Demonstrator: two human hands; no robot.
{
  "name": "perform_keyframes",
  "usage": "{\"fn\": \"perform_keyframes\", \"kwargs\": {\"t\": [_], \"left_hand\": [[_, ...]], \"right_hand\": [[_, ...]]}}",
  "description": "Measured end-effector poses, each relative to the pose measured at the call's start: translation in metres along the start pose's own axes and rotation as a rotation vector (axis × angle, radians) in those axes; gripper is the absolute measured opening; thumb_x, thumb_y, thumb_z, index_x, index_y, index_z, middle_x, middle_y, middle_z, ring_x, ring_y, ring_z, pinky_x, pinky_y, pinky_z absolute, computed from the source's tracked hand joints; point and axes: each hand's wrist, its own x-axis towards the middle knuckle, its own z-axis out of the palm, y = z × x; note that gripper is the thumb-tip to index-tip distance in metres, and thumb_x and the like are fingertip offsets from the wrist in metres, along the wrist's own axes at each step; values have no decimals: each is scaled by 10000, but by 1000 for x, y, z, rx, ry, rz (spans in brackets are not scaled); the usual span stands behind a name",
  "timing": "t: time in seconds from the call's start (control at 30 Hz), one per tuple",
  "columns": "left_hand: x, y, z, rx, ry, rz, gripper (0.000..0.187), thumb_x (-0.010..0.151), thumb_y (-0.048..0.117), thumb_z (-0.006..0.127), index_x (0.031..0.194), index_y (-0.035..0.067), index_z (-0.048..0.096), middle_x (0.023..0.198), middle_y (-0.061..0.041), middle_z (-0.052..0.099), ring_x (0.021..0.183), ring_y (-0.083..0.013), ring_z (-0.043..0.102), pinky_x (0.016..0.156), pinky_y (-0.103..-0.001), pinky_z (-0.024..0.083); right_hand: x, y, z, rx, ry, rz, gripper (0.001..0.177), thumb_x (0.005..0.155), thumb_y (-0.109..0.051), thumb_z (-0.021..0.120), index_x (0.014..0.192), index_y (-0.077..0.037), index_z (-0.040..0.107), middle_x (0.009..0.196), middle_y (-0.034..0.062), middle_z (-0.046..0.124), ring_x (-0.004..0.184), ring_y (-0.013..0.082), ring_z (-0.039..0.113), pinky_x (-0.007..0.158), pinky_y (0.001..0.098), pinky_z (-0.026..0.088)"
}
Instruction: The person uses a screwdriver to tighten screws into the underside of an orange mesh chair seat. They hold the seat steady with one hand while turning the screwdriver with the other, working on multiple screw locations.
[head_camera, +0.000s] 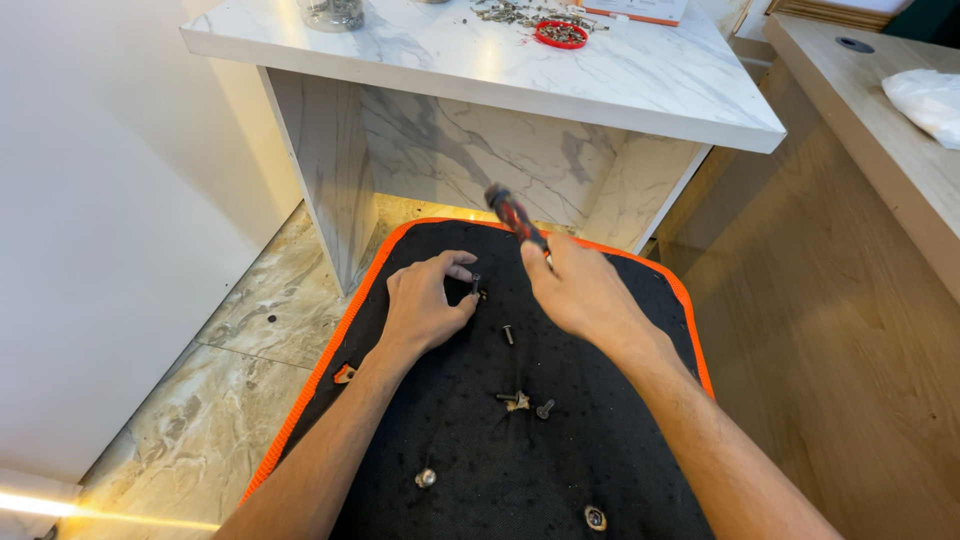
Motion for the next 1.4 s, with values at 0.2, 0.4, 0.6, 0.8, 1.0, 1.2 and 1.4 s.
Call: {"fn": "perform_keyframes", "kwargs": {"t": [0.2, 0.4, 0.6, 0.8, 1.0, 1.2, 1.4], "left_hand": [[2, -4, 4, 17, 75, 14, 604, 697, 263, 870, 1241, 144, 636, 990, 40, 771, 1094, -239, 639, 1034, -475, 352], [2, -3, 4, -6, 128, -26, 674, 650, 287, 903, 1231, 111, 609, 950, 15, 756, 1033, -249, 640, 988, -464, 369], [0, 3, 0, 31, 35, -2, 213, 788, 329, 815, 928, 173, 778, 873, 42, 767, 964, -194, 683, 988, -432, 400], [1, 2, 1, 84, 43, 24, 175, 790, 321, 810, 866, 163, 808, 825, 33, 780, 972, -219, 647, 979, -461, 389], [1, 1, 2, 70, 70, 34, 198, 781, 337, 813, 850, 151, 807, 817, 11, 781, 912, -232, 662, 899, -436, 459], [2, 3, -1, 57, 80, 51, 244, 810, 368, 807, 867, 131, 806, 813, -29, 765, 854, -240, 678, 853, -421, 484], [3, 1, -1, 81, 76, 34, 245, 818, 375, 796, 878, 138, 810, 800, -40, 757, 897, -267, 657, 870, -433, 469]], "right_hand": [[-15, -15, 22, 533, 393, -153, 409, 1083, -372, 392, 1267, -21, 493, 781, 258, 655, 704, 414, 642, 643, 512, 489], [-20, -1, 58, 63, -53, -96, 416, 1024, -371, 477, 1089, 32, 562, 804, 291, 694, 791, 471, 684, 728, 547, 516], [-7, -13, 36, 189, -72, 21, 402, 988, -404, 494, 1097, -38, 619, 752, 206, 702, 738, 383, 715, 691, 500, 513], [3, 18, 24, 450, 512, -41, 452, 1109, -384, 385, 1164, 21, 579, 791, 309, 625, 713, 473, 616, 692, 542, 477], [8, 38, 38, -336, -229, -65, 418, 1000, -399, 540, 1077, 4, 620, 978, 275, 710, 972, 464, 668, 826, 539, 517], [14, -5, 16, 578, 42, -18, 406, 1061, -419, 506, 1049, -20, 579, 682, 215, 556, 576, 458, 543, 562, 520, 410], [30, -3, 34, 493, 443, -200, 405, 1088, -396, 366, 1095, -20, 514, 653, 113, 602, 549, 286, 634, 524, 465, 474]]}}
